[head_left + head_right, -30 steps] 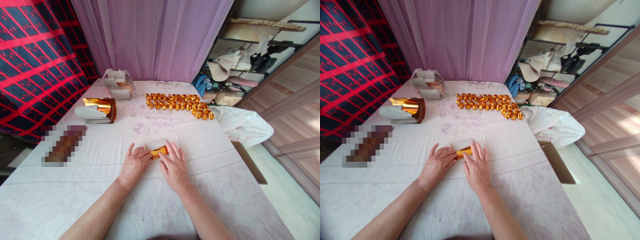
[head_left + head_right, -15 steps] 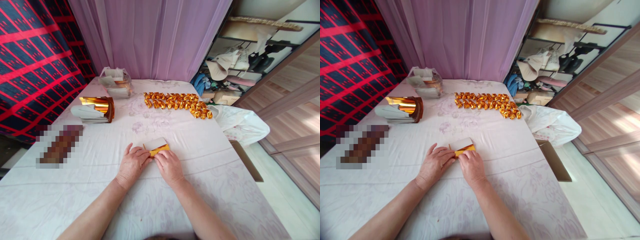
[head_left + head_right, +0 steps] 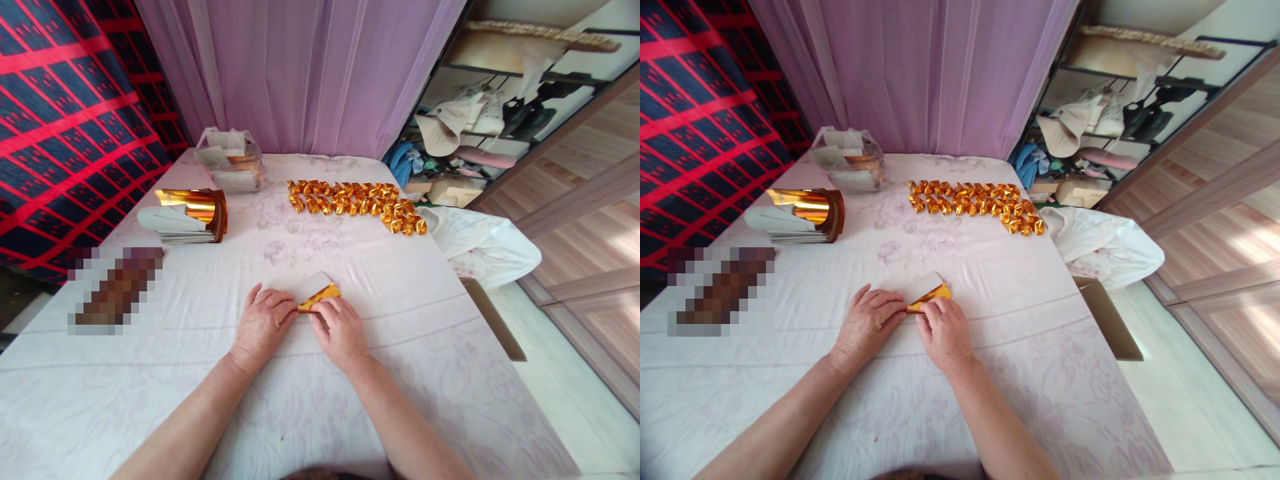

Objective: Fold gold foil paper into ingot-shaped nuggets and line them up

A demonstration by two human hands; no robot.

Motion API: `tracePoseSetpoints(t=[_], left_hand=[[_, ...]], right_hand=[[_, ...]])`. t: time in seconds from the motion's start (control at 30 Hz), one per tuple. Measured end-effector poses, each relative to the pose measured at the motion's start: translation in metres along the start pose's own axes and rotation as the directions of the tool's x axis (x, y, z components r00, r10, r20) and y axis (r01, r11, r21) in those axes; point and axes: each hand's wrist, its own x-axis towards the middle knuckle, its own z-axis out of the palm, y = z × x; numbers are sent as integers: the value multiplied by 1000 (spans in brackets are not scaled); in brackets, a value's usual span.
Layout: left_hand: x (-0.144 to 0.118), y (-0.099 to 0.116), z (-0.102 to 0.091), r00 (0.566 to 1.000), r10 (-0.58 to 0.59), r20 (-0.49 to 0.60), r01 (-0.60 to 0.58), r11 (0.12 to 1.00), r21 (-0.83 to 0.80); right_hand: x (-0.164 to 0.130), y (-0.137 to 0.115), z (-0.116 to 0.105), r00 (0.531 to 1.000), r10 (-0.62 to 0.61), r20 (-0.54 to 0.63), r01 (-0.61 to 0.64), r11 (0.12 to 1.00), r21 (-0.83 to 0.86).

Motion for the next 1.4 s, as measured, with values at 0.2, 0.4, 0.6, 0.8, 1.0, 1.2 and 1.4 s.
tracePoseSetpoints(t=[0.2, 0.4, 0.6, 0.8, 1.0, 1.2, 1.4], left_hand=[[-1, 0, 1, 1000, -8, -9, 8, 1000, -5], [-1, 0, 1, 1000, -25, 9, 25, 999, -25], [-3, -1, 0, 999, -35, 35, 35, 999, 1], [-10, 10, -6, 995, 103, 2, -103, 987, 122], [-13, 19, -6, 990, 129, 51, -136, 977, 164], [-13, 20, -5, 991, 116, 72, -127, 975, 182], [-13, 21, -5, 989, 90, 113, -109, 979, 173]], right_hand=[[6, 0, -2, 997, 66, 35, -65, 998, -23], [14, -2, -3, 986, 137, 96, -135, 990, -28], [15, -3, -3, 983, 164, 84, -158, 985, -68], [16, -3, -2, 974, 203, 104, -196, 978, -77], [18, -3, -3, 967, 229, 112, -225, 973, -40], [17, -3, -2, 966, 237, 103, -235, 972, -27], [17, -3, -2, 970, 226, 95, -224, 974, -30]])
